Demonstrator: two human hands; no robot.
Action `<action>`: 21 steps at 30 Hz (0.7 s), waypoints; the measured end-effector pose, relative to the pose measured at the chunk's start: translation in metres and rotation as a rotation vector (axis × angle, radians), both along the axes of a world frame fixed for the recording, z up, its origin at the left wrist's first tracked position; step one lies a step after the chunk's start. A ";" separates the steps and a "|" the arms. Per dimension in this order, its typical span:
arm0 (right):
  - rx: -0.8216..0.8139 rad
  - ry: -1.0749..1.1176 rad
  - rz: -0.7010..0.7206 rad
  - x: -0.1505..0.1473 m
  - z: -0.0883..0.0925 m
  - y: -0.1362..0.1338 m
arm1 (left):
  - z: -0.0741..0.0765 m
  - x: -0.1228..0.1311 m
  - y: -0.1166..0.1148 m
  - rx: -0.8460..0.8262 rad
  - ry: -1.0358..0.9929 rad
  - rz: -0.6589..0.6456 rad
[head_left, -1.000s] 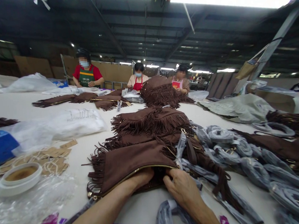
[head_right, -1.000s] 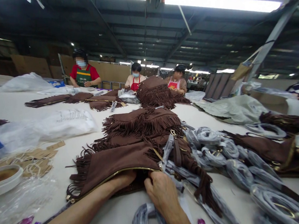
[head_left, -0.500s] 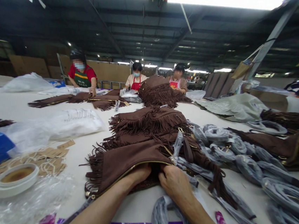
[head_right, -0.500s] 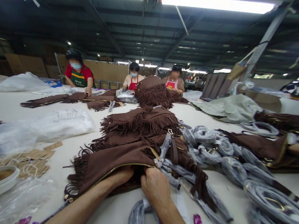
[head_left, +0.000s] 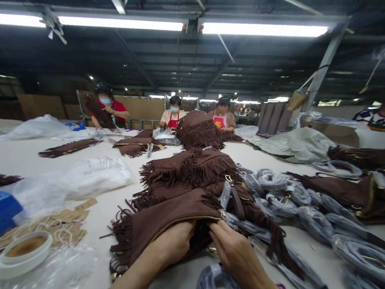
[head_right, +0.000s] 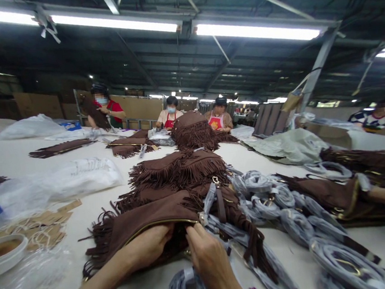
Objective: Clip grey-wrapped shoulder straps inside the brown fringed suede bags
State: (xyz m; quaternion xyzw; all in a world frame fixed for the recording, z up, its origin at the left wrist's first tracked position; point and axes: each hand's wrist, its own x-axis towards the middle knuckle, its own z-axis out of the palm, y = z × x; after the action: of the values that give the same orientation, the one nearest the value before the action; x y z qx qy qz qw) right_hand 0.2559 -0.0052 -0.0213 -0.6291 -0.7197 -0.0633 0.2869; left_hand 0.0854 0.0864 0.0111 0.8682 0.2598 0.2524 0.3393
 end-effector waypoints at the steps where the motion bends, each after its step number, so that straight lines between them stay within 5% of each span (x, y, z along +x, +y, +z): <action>1: 0.089 0.007 0.029 0.002 -0.002 -0.002 | 0.008 -0.003 -0.004 0.045 0.044 -0.019; 4: 0.283 0.148 0.118 0.001 -0.001 -0.004 | 0.028 -0.007 -0.015 0.080 0.003 -0.066; 7: 0.300 0.548 0.143 -0.007 0.005 -0.003 | 0.034 -0.003 -0.020 -0.210 -0.148 -0.160; 11: 0.215 1.150 0.150 -0.017 0.009 0.000 | 0.020 0.007 -0.027 -0.601 -0.205 -0.217; 16: 0.198 1.237 0.195 -0.021 0.009 0.003 | 0.004 0.017 -0.035 -0.712 -0.210 -0.328; 21: 0.210 1.592 0.215 -0.007 0.014 0.005 | 0.002 0.019 -0.032 -0.723 -0.352 -0.242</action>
State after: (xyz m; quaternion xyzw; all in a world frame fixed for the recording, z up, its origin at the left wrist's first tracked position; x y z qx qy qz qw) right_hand 0.2488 -0.0007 -0.0071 -0.3828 -0.3467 0.3641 0.7751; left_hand 0.1048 0.0544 0.0133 0.6611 0.1659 0.2477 0.6886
